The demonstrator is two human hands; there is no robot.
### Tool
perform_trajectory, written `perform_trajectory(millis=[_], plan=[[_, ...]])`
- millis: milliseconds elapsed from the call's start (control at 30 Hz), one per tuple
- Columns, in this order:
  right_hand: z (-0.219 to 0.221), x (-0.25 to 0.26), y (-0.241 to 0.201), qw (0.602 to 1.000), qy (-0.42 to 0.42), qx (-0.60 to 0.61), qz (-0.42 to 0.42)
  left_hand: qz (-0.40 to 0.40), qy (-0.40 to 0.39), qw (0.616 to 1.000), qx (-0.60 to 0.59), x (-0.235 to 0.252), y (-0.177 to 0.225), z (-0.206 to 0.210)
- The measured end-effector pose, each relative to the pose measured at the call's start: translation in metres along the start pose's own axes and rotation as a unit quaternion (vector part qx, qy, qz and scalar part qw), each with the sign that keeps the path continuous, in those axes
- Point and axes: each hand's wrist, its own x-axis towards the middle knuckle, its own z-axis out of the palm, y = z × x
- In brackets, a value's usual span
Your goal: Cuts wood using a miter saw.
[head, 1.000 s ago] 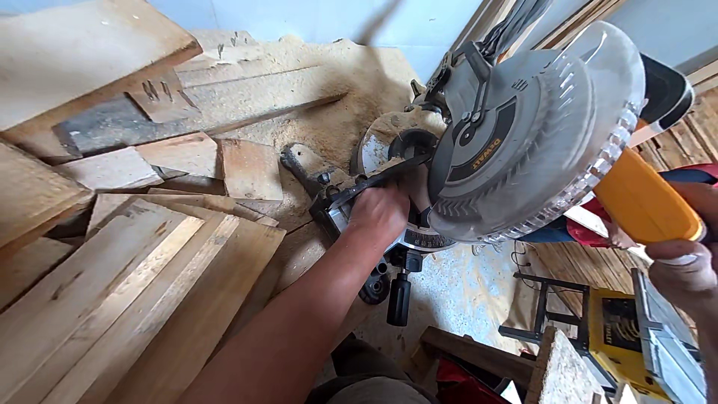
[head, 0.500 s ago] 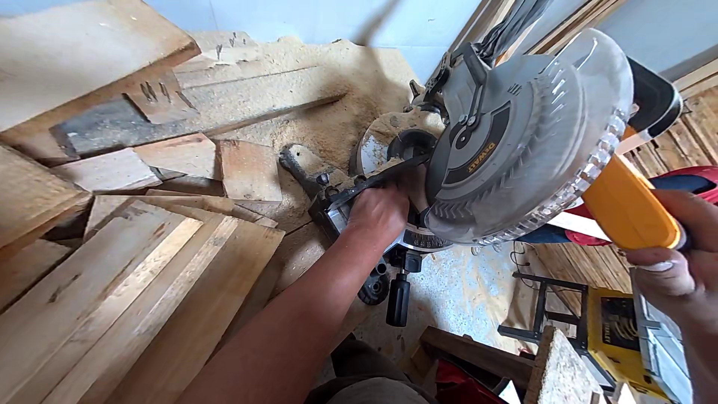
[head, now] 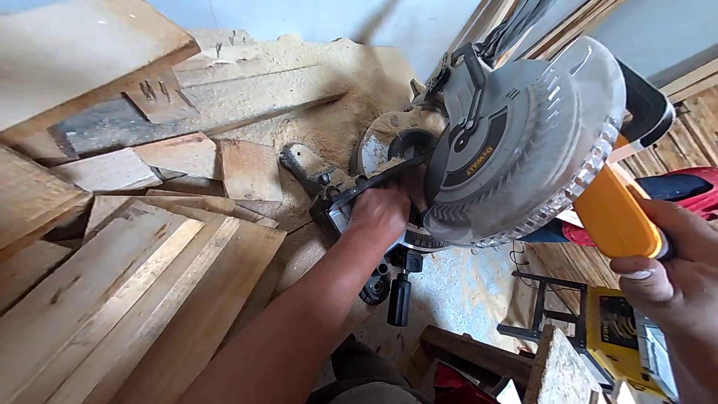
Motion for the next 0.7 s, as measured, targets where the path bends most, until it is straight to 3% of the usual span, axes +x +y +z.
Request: perform_trajectory(millis=[700], plan=[[0.011, -0.007, -0.017, 1.000, 0.003, -0.016, 0.001, 0.000, -0.035, 0.999, -0.010, 0.001, 0.000, -0.004]])
